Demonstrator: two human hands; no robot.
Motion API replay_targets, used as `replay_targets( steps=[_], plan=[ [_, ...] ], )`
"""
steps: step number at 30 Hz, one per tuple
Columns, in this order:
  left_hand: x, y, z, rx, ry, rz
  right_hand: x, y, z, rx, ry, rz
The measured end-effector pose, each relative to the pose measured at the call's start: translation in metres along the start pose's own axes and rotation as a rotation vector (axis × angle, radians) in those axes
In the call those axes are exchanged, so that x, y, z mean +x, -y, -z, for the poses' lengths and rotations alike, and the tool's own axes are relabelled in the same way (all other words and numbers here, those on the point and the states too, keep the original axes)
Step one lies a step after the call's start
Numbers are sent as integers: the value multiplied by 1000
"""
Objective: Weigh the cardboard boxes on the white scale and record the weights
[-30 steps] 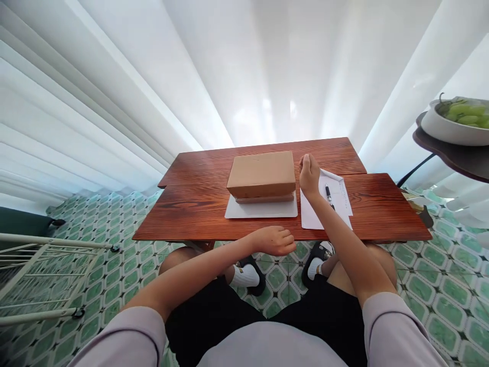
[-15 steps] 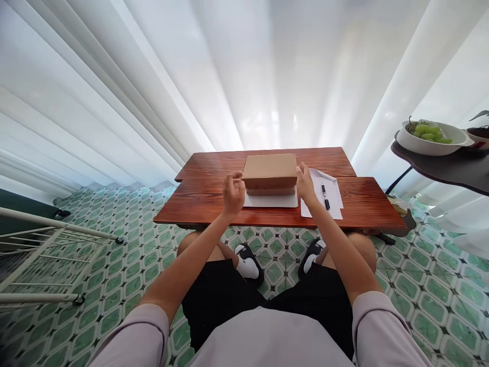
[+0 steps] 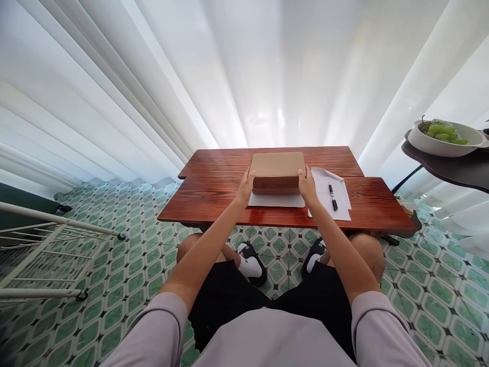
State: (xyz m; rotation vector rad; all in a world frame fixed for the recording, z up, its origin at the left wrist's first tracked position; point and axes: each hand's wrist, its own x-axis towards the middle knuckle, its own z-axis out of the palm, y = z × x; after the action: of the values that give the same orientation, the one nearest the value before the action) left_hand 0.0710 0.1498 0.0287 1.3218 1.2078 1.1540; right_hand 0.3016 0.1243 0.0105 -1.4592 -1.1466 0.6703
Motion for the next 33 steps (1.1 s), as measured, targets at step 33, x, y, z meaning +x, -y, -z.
replay_targets(
  steps=[33],
  plan=[
    [8,-22,94,-65,-204,-101,-10,79,-78,125,160,12]
  ],
)
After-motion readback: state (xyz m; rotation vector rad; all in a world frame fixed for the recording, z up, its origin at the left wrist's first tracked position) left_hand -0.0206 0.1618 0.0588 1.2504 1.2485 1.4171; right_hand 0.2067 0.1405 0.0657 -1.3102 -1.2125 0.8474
